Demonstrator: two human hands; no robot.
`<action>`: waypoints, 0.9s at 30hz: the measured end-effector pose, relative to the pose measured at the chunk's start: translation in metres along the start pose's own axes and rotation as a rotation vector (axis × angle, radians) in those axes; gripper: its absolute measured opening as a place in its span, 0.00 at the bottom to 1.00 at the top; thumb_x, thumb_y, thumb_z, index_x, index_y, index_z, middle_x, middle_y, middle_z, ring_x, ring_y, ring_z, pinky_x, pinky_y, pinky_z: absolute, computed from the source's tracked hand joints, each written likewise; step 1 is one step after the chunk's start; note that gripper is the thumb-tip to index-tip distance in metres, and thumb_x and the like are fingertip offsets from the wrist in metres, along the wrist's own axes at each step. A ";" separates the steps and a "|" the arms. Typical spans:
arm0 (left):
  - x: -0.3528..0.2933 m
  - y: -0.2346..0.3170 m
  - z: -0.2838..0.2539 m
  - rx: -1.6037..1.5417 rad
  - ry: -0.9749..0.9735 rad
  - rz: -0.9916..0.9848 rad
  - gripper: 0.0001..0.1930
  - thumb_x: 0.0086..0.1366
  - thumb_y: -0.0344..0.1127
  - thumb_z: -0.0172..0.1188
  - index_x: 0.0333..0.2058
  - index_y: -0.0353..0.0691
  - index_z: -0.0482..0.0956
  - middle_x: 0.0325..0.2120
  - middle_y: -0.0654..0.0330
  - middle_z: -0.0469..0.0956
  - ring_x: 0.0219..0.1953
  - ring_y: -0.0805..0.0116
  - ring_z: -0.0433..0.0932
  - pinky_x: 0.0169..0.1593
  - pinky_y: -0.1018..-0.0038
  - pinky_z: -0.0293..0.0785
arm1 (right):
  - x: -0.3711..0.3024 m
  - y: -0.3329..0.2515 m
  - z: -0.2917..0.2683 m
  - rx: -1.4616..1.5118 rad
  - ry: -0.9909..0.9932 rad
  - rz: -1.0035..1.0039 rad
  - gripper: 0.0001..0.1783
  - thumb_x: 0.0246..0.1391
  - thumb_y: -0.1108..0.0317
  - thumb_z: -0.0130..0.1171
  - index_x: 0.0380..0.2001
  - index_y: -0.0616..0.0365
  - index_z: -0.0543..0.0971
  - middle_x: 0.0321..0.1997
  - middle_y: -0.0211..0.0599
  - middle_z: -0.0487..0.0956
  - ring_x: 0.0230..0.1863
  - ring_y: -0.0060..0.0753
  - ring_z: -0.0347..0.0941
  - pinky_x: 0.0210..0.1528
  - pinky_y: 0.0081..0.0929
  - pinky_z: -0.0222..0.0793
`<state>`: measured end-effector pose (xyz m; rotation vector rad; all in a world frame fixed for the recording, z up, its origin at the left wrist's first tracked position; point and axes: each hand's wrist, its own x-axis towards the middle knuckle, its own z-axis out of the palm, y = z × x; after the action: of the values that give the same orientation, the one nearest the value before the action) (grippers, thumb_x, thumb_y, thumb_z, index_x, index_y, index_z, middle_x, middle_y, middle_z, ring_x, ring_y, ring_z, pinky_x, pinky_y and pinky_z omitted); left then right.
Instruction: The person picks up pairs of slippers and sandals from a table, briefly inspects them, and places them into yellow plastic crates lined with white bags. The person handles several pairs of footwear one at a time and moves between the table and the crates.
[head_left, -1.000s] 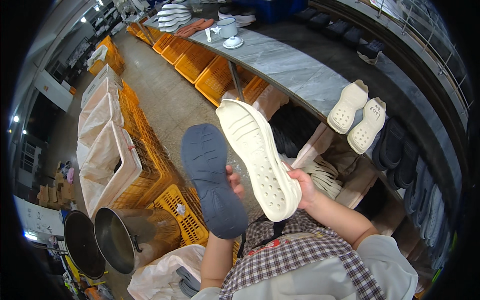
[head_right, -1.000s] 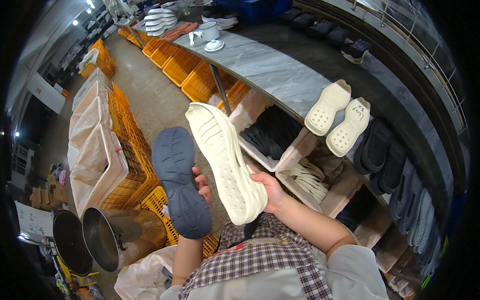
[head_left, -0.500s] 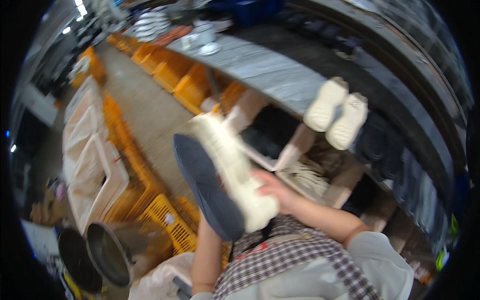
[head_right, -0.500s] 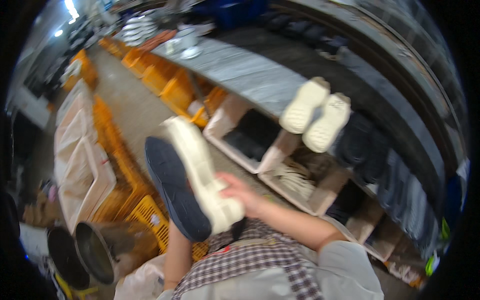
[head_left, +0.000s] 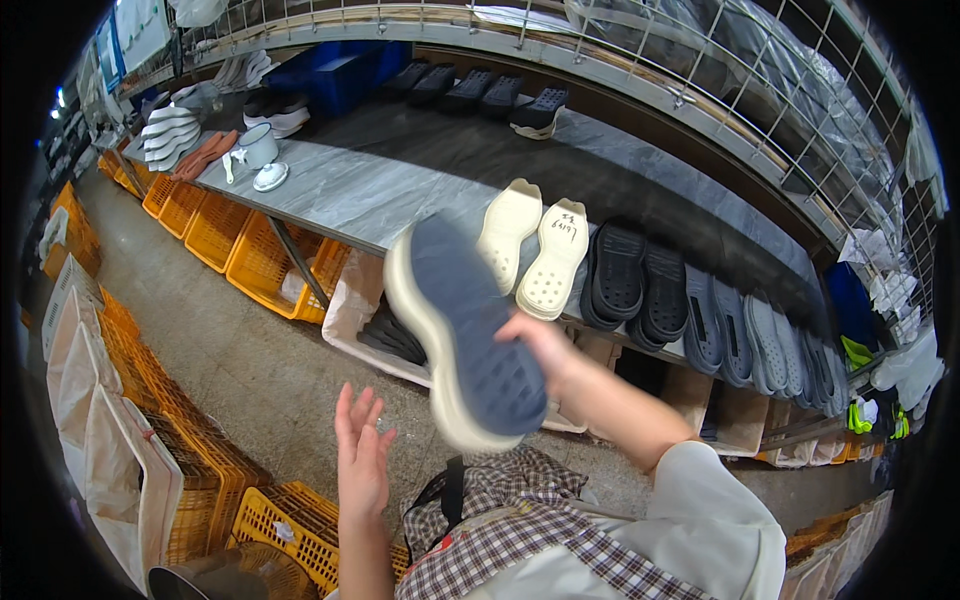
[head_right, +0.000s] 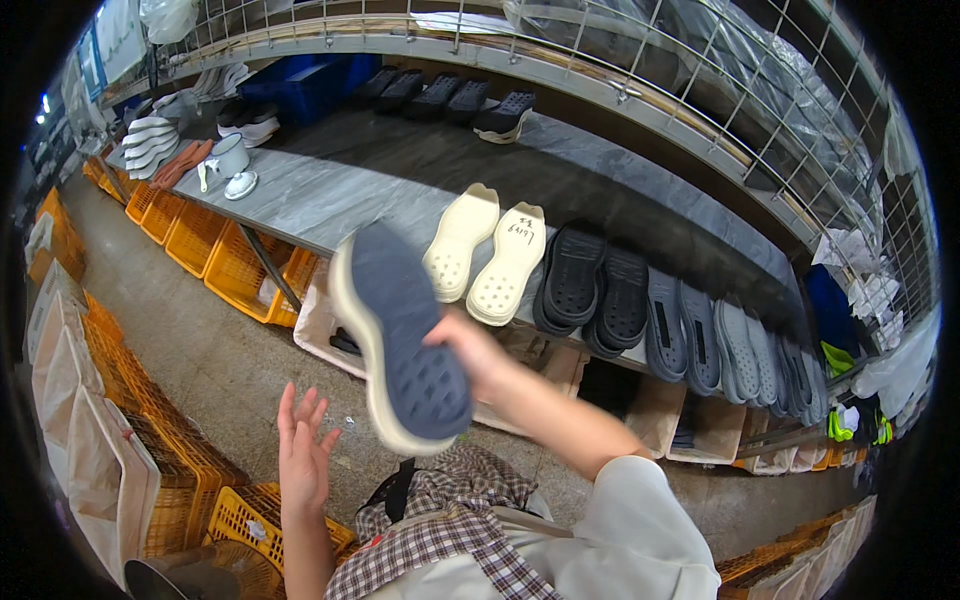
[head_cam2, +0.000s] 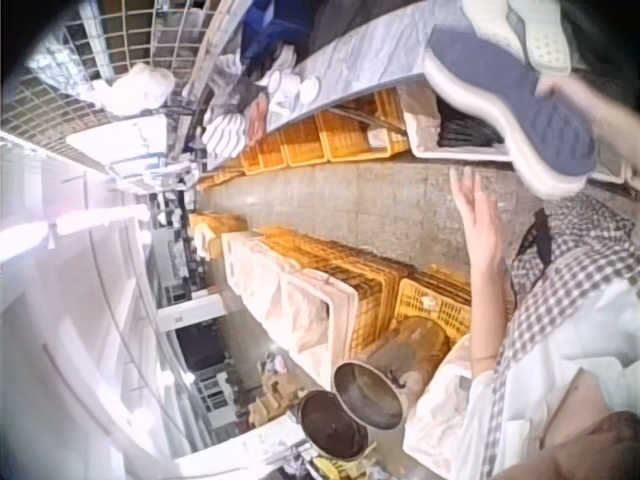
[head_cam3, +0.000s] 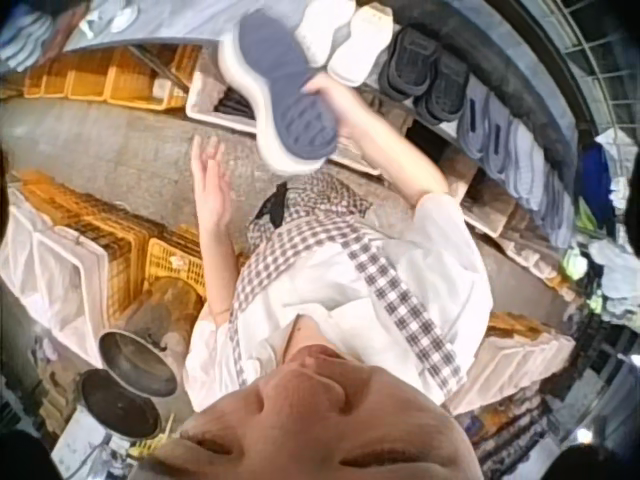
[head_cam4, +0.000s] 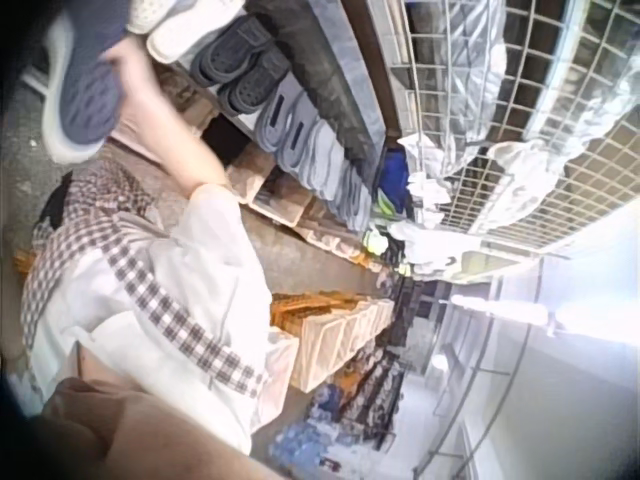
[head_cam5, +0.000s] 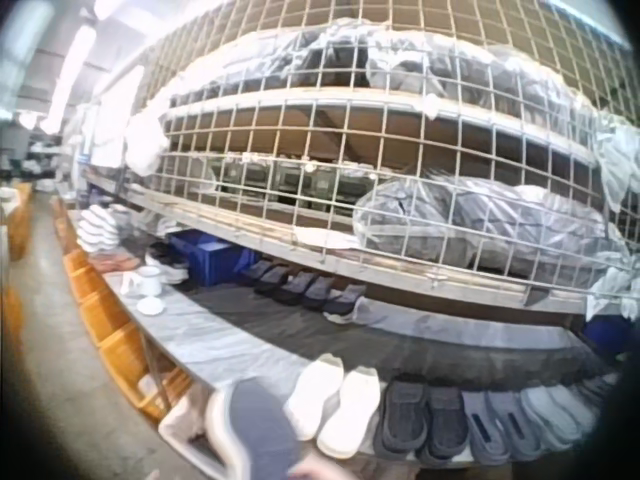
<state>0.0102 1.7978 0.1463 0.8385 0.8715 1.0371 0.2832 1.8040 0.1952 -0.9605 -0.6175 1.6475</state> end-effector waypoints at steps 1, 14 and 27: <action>0.001 0.000 -0.004 0.028 0.016 0.006 0.29 0.67 0.34 0.48 0.64 0.46 0.47 0.58 0.54 0.59 0.57 0.62 0.62 0.52 0.70 0.64 | 0.005 -0.022 -0.017 0.040 0.149 0.037 0.24 0.41 0.65 0.50 0.44 0.64 0.70 0.42 0.43 0.75 0.41 0.39 0.74 0.49 0.37 0.69; 0.028 -0.044 -0.019 -0.150 0.255 -0.117 0.24 0.65 0.30 0.50 0.57 0.44 0.55 0.42 0.57 0.71 0.30 0.72 0.75 0.35 0.75 0.72 | 0.074 -0.100 -0.173 0.107 0.576 0.059 0.23 0.50 0.64 0.42 0.46 0.68 0.69 0.51 0.49 0.72 0.52 0.48 0.69 0.59 0.47 0.59; 0.098 -0.070 0.011 -0.171 0.437 -0.206 0.22 0.63 0.31 0.53 0.54 0.46 0.57 0.39 0.60 0.72 0.30 0.72 0.74 0.32 0.77 0.72 | 0.161 -0.223 -0.214 -0.668 0.772 -0.417 0.31 0.49 0.59 0.57 0.57 0.53 0.65 0.57 0.39 0.67 0.56 0.38 0.63 0.58 0.38 0.51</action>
<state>0.0705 1.8683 0.0690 0.3708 1.1907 1.1109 0.5674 2.0054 0.2118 -1.6892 -0.7612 0.5954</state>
